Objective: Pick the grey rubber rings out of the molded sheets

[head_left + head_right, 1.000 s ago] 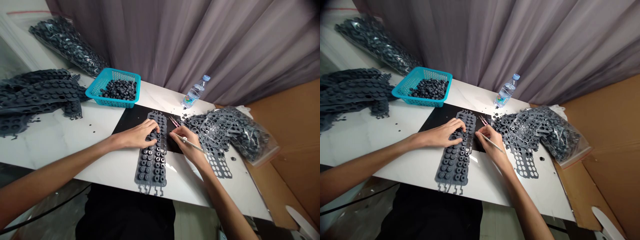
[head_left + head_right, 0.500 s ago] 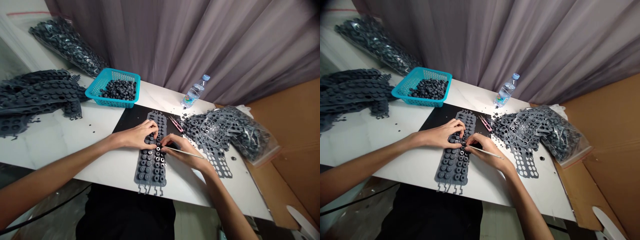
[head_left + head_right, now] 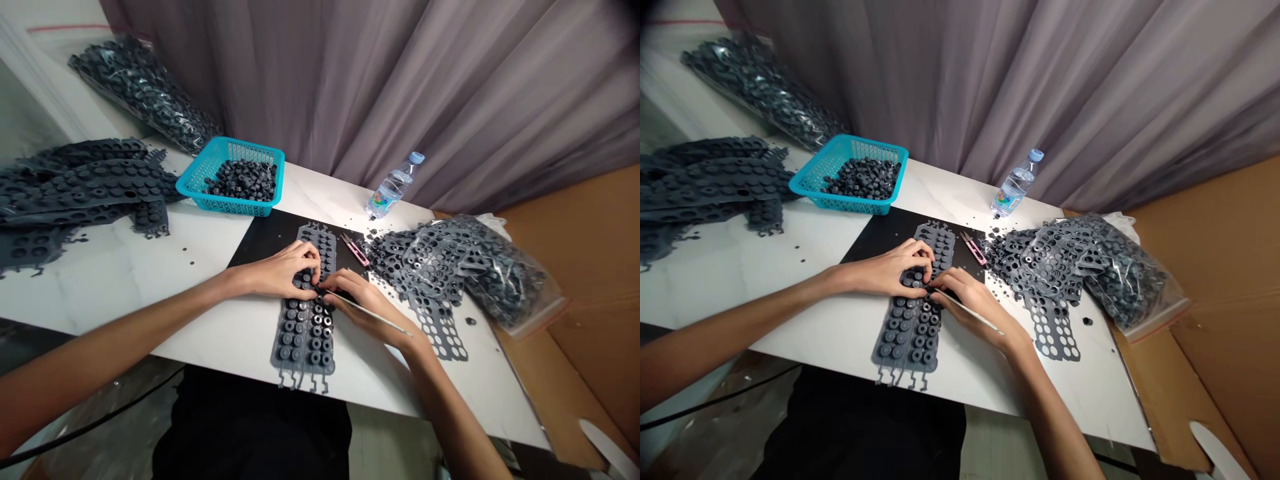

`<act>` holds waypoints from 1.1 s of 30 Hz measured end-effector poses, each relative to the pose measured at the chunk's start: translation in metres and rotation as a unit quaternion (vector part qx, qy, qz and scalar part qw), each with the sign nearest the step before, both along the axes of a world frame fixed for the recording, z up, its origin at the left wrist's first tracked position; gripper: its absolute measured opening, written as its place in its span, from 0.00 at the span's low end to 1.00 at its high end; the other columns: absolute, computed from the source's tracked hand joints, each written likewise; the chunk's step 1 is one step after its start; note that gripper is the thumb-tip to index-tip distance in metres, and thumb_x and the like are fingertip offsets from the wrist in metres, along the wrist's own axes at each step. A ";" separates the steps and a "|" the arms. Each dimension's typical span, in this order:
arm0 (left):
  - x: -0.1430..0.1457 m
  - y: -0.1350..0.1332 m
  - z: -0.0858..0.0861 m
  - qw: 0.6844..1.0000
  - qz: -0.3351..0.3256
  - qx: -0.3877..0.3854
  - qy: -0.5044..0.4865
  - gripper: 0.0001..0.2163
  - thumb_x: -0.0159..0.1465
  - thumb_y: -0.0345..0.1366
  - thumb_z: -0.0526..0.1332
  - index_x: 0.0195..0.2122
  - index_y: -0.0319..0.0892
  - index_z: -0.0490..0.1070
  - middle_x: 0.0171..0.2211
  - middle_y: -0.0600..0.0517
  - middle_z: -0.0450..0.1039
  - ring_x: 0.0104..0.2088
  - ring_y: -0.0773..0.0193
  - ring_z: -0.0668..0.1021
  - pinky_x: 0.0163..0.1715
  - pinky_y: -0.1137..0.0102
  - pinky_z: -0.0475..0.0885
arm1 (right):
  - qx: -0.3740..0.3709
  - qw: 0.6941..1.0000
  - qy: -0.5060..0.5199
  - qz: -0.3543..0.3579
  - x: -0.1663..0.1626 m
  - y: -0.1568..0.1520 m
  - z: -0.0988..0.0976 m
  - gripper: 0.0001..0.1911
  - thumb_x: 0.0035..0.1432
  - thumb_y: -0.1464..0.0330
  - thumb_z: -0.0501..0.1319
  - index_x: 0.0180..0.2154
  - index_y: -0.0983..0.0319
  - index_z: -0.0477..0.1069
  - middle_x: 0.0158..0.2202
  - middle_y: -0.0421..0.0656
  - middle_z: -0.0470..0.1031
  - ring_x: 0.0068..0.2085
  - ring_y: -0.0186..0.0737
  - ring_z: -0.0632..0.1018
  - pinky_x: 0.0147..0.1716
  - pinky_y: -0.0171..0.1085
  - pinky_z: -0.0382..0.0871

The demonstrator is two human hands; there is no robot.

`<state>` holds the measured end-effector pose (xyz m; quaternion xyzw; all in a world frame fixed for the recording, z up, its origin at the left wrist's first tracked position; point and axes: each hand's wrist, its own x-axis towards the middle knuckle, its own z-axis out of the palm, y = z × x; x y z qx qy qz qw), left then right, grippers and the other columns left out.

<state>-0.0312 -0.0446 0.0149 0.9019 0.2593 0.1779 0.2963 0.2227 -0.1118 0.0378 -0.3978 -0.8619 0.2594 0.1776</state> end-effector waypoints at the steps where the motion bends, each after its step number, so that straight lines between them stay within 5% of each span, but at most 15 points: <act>1: 0.000 0.000 0.000 1.000 0.001 -0.002 0.002 0.10 0.64 0.44 0.68 0.41 0.46 0.75 0.55 0.47 0.65 0.57 0.49 0.68 0.61 0.52 0.66 | 0.005 1.000 -0.001 0.005 0.000 0.001 0.000 0.10 0.76 0.62 0.57 0.52 0.55 0.74 0.52 0.46 0.77 0.51 0.44 0.79 0.53 0.44 0.74; 12: -0.002 0.002 0.002 0.999 0.001 -0.018 0.037 0.14 0.65 0.50 0.66 0.44 0.48 0.72 0.55 0.47 0.64 0.58 0.48 0.67 0.60 0.52 0.66 | 0.035 0.998 -0.003 -0.051 -0.005 0.000 -0.005 0.10 0.77 0.63 0.54 0.52 0.56 0.72 0.50 0.46 0.76 0.47 0.44 0.80 0.48 0.42 0.74; 25: -0.002 0.000 0.004 0.999 0.001 -0.015 0.029 0.14 0.64 0.50 0.66 0.44 0.47 0.72 0.54 0.48 0.64 0.56 0.49 0.67 0.60 0.52 0.66 | -0.036 0.997 0.038 -0.054 0.008 0.000 0.009 0.10 0.72 0.58 0.63 0.47 0.55 0.76 0.46 0.43 0.80 0.45 0.43 0.80 0.47 0.41 0.73; 33: -0.001 -0.001 0.005 1.000 0.003 -0.019 0.021 0.14 0.64 0.49 0.67 0.43 0.47 0.73 0.54 0.48 0.64 0.56 0.49 0.67 0.59 0.52 0.66 | -0.017 0.999 0.020 -0.029 0.005 -0.001 0.005 0.11 0.73 0.57 0.61 0.46 0.56 0.76 0.45 0.45 0.80 0.46 0.46 0.80 0.47 0.43 0.74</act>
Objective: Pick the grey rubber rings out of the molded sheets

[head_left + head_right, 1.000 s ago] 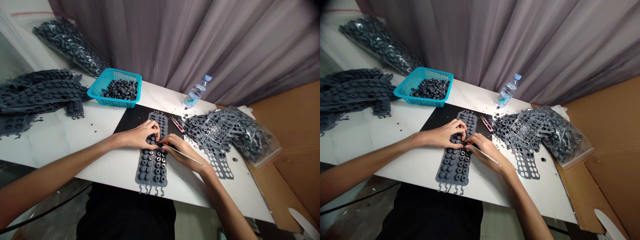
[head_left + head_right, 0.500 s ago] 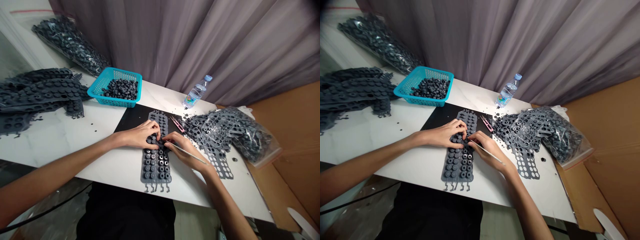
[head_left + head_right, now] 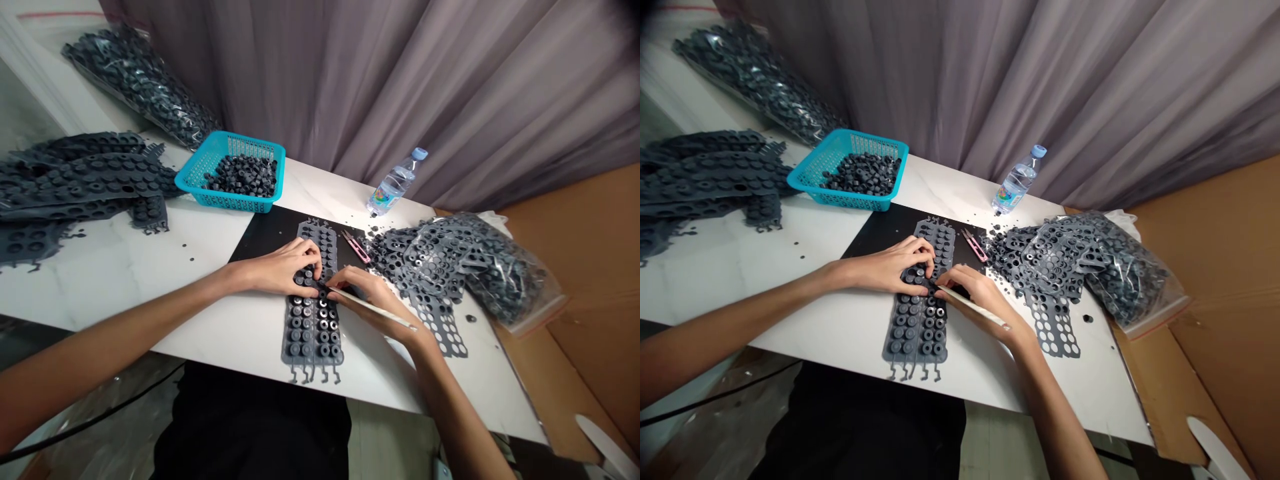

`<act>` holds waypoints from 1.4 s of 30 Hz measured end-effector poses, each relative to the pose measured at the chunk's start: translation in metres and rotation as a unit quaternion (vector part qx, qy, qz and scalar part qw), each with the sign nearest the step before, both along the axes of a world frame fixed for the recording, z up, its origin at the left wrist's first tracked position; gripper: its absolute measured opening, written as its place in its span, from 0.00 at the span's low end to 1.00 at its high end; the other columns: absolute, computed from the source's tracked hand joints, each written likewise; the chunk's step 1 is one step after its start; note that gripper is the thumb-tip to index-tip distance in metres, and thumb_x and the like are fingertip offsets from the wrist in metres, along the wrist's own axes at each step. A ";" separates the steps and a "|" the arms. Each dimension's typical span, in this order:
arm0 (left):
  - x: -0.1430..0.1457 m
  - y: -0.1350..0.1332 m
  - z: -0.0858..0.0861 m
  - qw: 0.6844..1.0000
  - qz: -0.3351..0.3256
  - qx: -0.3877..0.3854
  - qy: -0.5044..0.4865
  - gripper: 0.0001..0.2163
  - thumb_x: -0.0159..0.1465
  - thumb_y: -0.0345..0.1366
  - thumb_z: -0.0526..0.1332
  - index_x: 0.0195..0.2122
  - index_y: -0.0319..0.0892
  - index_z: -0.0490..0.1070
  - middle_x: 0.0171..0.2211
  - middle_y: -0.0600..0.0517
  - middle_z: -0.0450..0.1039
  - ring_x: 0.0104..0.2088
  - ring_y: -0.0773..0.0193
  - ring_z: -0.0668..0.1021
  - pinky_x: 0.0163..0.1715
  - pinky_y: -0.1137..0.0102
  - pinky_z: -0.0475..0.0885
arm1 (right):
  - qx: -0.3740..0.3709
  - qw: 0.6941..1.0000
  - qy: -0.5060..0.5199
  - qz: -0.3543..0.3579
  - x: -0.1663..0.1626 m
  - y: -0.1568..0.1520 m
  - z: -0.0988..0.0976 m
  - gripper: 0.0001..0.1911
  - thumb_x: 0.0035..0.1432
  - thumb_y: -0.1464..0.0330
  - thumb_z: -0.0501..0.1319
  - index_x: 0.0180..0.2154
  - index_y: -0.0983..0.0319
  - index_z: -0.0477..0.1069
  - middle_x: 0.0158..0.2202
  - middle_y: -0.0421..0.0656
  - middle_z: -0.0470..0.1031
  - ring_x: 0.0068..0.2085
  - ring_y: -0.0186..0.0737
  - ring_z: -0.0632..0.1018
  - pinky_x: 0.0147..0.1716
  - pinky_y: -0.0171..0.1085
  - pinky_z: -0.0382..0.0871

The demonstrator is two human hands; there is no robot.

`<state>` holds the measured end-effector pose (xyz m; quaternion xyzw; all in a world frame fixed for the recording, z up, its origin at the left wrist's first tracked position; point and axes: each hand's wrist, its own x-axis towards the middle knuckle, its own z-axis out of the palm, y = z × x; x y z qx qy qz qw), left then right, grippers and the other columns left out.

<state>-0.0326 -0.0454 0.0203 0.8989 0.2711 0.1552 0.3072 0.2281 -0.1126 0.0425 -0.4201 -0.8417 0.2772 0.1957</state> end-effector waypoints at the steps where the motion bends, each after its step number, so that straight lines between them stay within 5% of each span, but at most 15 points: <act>1: 0.000 0.000 0.000 1.000 0.000 -0.001 -0.001 0.14 0.64 0.49 0.67 0.42 0.46 0.73 0.54 0.48 0.64 0.56 0.49 0.67 0.59 0.52 0.66 | 0.003 1.000 -0.001 -0.002 0.000 0.000 -0.001 0.10 0.73 0.58 0.61 0.46 0.56 0.76 0.46 0.45 0.80 0.46 0.46 0.80 0.48 0.43 0.74; 7: 0.000 0.001 -0.002 1.000 0.000 -0.002 0.004 0.15 0.63 0.50 0.67 0.42 0.46 0.72 0.54 0.47 0.65 0.57 0.48 0.66 0.60 0.52 0.65 | 0.031 0.999 -0.021 0.005 -0.004 -0.001 -0.005 0.12 0.76 0.63 0.58 0.56 0.53 0.73 0.52 0.45 0.79 0.49 0.45 0.80 0.51 0.44 0.74; 13: 0.000 0.002 -0.004 1.000 0.000 0.009 0.013 0.15 0.64 0.50 0.67 0.43 0.47 0.72 0.55 0.47 0.64 0.57 0.49 0.67 0.60 0.52 0.65 | 0.064 0.997 -0.048 0.018 -0.009 -0.001 -0.007 0.11 0.77 0.63 0.54 0.54 0.55 0.72 0.50 0.48 0.78 0.49 0.47 0.79 0.50 0.45 0.74; 21: 0.001 0.002 -0.001 1.000 -0.004 0.012 0.022 0.15 0.64 0.51 0.67 0.44 0.46 0.72 0.55 0.47 0.64 0.56 0.49 0.67 0.58 0.53 0.66 | 0.121 0.983 -0.063 -0.125 0.005 0.009 -0.021 0.13 0.77 0.59 0.54 0.55 0.55 0.71 0.48 0.48 0.77 0.48 0.50 0.80 0.48 0.48 0.74; 29: 0.001 0.001 0.000 1.000 -0.003 0.009 0.018 0.16 0.64 0.51 0.67 0.44 0.46 0.72 0.54 0.47 0.64 0.56 0.49 0.67 0.58 0.53 0.66 | -0.007 0.998 0.004 -0.055 0.001 -0.001 0.000 0.10 0.73 0.58 0.61 0.49 0.56 0.76 0.44 0.42 0.82 0.43 0.43 0.82 0.44 0.40 0.75; 42: 0.000 0.003 -0.004 1.000 -0.004 0.009 0.018 0.16 0.63 0.52 0.66 0.44 0.47 0.72 0.55 0.47 0.64 0.56 0.49 0.66 0.58 0.54 0.66 | 0.004 1.000 -0.019 -0.009 0.000 -0.003 0.003 0.09 0.73 0.58 0.61 0.46 0.54 0.75 0.45 0.43 0.80 0.44 0.45 0.79 0.47 0.41 0.73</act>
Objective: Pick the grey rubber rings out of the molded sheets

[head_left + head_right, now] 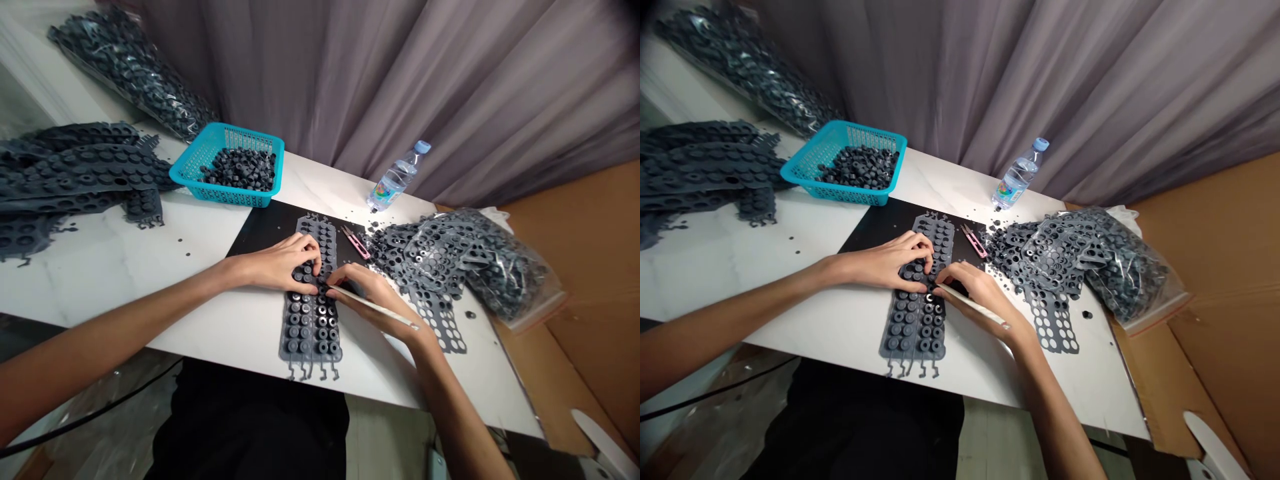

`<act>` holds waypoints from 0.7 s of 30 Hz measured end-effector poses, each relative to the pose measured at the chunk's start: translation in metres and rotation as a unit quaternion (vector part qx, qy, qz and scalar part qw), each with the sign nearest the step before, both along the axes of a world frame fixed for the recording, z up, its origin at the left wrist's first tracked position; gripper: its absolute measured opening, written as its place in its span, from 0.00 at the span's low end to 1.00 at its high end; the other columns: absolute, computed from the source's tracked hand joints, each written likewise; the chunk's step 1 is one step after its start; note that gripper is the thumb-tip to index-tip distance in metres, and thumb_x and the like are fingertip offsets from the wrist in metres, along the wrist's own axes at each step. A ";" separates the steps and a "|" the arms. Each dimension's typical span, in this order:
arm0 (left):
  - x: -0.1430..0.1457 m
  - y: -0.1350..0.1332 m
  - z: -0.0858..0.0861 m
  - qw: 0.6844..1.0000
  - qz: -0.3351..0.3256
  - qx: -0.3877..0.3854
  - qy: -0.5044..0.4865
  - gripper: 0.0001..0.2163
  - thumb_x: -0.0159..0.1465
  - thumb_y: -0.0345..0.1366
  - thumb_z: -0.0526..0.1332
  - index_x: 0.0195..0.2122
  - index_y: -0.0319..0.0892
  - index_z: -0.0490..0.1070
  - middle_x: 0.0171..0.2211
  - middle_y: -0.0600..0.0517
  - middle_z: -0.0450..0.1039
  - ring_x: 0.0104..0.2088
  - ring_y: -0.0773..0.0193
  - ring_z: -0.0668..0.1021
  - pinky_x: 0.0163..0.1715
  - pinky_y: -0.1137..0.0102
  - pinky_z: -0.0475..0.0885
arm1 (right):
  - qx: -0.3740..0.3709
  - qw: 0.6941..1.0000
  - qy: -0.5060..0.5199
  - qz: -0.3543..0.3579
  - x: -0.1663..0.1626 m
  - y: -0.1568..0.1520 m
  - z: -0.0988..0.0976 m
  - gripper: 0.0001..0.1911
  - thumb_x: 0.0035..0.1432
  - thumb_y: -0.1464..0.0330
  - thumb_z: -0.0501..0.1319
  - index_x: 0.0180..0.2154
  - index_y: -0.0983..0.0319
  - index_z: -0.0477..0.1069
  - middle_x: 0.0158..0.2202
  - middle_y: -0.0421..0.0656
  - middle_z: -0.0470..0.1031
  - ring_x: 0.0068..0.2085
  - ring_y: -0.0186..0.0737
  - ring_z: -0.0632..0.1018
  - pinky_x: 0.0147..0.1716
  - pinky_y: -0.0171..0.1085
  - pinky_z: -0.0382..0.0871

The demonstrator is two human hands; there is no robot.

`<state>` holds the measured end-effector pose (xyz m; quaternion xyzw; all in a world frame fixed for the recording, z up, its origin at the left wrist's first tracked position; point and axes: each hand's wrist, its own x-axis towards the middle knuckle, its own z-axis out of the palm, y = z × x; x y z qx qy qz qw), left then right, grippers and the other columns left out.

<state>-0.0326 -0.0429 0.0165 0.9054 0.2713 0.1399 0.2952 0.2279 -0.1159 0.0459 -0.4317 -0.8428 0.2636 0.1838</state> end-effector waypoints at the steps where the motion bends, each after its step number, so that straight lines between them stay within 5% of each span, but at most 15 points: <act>1: 0.000 0.000 0.000 1.000 0.000 0.001 0.003 0.16 0.64 0.52 0.66 0.44 0.47 0.72 0.55 0.47 0.64 0.57 0.49 0.66 0.58 0.54 0.66 | 0.003 1.000 -0.004 0.000 0.000 0.000 -0.001 0.09 0.73 0.58 0.61 0.46 0.54 0.75 0.45 0.43 0.80 0.44 0.45 0.79 0.46 0.41 0.73; 14: 0.000 -0.001 0.003 1.000 -0.001 0.002 0.009 0.16 0.65 0.52 0.66 0.45 0.47 0.71 0.55 0.47 0.63 0.56 0.49 0.66 0.58 0.54 0.66 | 0.078 0.995 -0.057 0.036 -0.009 0.002 -0.008 0.10 0.77 0.62 0.54 0.52 0.57 0.71 0.49 0.49 0.77 0.49 0.49 0.78 0.48 0.46 0.74; 21: 0.001 0.000 0.001 1.000 0.000 0.004 0.006 0.17 0.64 0.53 0.67 0.44 0.47 0.71 0.55 0.47 0.64 0.57 0.48 0.66 0.59 0.54 0.65 | 0.141 0.984 -0.090 -0.057 -0.010 0.010 -0.030 0.13 0.78 0.61 0.51 0.54 0.58 0.68 0.47 0.50 0.76 0.45 0.49 0.80 0.42 0.44 0.74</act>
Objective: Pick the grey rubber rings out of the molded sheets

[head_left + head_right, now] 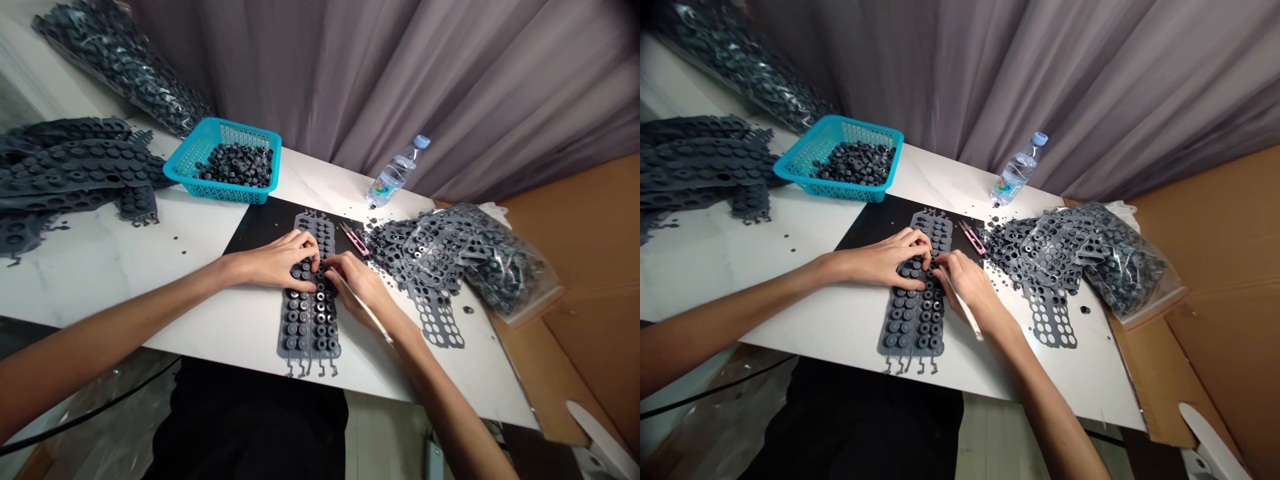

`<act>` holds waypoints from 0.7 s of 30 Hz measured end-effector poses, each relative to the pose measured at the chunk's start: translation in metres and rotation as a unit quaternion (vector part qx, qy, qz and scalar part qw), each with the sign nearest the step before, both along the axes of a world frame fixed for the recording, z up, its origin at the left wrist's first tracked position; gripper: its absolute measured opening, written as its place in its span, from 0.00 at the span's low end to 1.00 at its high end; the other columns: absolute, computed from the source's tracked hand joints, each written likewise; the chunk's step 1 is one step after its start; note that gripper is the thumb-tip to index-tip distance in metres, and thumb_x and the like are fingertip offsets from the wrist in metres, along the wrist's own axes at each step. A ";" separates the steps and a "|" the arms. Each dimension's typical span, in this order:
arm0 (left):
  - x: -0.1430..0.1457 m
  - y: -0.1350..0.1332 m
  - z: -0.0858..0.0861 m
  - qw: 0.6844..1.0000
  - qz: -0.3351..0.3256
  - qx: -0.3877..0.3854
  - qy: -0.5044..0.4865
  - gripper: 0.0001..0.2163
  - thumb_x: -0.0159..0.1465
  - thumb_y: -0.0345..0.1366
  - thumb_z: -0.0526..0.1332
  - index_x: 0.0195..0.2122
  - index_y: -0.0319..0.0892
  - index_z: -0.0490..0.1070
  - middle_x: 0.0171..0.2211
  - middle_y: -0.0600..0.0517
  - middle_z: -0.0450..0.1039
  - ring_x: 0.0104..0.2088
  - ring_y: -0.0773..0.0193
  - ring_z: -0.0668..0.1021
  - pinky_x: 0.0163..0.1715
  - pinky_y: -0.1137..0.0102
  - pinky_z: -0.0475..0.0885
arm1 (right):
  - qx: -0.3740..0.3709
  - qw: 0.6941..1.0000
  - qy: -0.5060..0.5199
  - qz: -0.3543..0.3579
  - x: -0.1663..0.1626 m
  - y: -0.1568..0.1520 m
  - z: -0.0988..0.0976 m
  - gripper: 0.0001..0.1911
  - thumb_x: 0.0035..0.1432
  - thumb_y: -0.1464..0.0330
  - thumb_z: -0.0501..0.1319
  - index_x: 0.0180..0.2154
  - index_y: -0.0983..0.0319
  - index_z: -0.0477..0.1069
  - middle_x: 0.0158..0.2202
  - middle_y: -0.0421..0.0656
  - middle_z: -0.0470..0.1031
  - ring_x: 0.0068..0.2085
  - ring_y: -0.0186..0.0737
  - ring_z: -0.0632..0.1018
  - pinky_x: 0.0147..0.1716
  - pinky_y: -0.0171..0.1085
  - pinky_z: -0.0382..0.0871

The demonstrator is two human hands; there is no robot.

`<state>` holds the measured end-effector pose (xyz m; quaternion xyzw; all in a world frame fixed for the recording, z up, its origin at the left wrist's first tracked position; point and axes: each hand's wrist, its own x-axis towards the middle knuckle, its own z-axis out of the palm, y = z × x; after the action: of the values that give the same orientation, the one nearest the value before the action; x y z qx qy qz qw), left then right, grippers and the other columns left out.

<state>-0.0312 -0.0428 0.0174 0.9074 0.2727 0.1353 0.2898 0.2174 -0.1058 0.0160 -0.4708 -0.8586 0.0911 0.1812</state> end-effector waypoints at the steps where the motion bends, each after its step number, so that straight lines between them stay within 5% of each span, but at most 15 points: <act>1: 0.000 0.000 0.000 1.000 -0.002 -0.001 0.003 0.17 0.64 0.53 0.66 0.44 0.47 0.71 0.55 0.47 0.64 0.57 0.48 0.66 0.59 0.54 0.65 | 0.015 1.000 -0.003 -0.024 0.002 0.002 -0.002 0.13 0.78 0.60 0.50 0.54 0.58 0.67 0.48 0.50 0.76 0.44 0.49 0.80 0.41 0.44 0.74; 9: -0.001 -0.003 0.007 1.000 -0.006 0.000 0.021 0.17 0.66 0.53 0.64 0.45 0.46 0.70 0.55 0.47 0.63 0.57 0.50 0.66 0.59 0.54 0.66 | 0.073 0.981 0.001 -0.180 0.043 0.012 -0.003 0.16 0.77 0.56 0.49 0.52 0.58 0.68 0.47 0.51 0.76 0.43 0.52 0.79 0.41 0.46 0.71; 21: -0.001 -0.001 0.000 0.999 -0.020 0.021 -0.019 0.15 0.66 0.51 0.66 0.45 0.46 0.74 0.53 0.46 0.63 0.55 0.50 0.66 0.56 0.55 0.67 | 0.105 0.969 -0.018 -0.221 0.073 0.018 -0.012 0.15 0.75 0.57 0.51 0.48 0.59 0.68 0.45 0.52 0.77 0.43 0.54 0.79 0.41 0.47 0.70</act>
<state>-0.0324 -0.0440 0.0176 0.9158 0.2458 0.1524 0.2788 0.2904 -0.0877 0.0042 -0.6287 -0.7411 -0.0503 0.2301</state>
